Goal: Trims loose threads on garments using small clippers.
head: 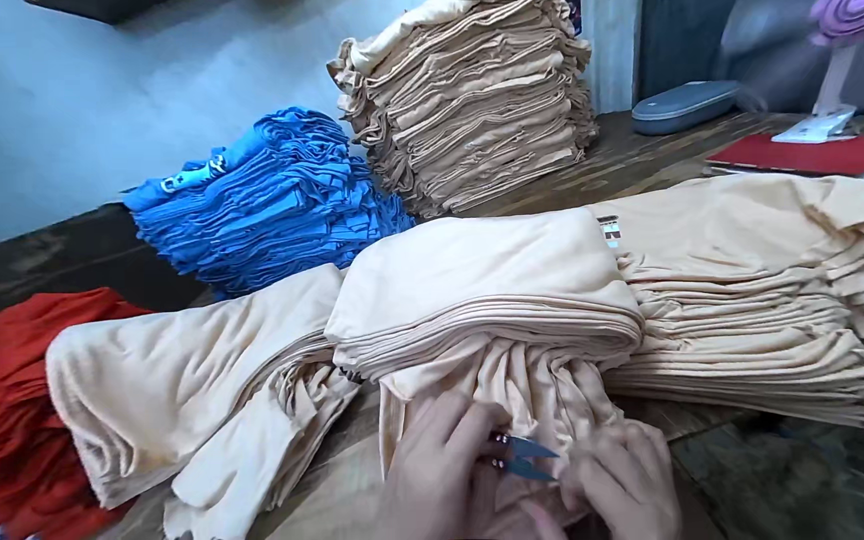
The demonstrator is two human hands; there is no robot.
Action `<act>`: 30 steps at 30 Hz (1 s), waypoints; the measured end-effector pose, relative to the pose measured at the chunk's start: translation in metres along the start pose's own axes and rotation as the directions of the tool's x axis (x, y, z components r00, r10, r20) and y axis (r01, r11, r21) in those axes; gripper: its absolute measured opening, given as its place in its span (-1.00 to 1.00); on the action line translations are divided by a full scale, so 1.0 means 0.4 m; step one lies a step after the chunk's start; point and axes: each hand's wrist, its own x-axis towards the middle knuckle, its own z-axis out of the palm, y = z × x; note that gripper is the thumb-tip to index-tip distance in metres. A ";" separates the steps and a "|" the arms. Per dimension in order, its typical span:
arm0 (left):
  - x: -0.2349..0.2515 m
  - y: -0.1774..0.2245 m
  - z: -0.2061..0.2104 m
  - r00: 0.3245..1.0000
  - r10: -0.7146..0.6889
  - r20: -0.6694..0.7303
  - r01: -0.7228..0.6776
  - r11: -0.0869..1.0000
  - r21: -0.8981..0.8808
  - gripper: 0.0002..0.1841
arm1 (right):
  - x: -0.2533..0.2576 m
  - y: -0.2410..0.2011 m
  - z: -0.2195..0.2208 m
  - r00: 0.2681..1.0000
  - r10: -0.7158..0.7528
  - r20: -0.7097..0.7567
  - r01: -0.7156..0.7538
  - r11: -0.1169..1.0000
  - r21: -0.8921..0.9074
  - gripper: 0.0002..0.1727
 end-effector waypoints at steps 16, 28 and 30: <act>-0.116 -0.060 -0.089 0.982 -0.172 -0.072 0.175 0.984 0.028 -0.77 | 0.067 0.047 -0.256 0.703 0.282 0.653 -0.089 0.946 -0.313 -0.51; -0.139 -0.080 -0.109 0.998 -0.013 0.061 0.035 0.926 -0.375 -0.81 | 0.124 0.000 0.016 1.000 -0.014 -0.006 0.013 0.998 -0.061 -0.78; -0.147 -0.075 -0.110 0.982 -0.026 0.188 0.088 0.941 -0.327 -0.84 | 0.114 0.015 -0.081 0.979 -0.098 0.176 0.071 0.986 0.153 -0.89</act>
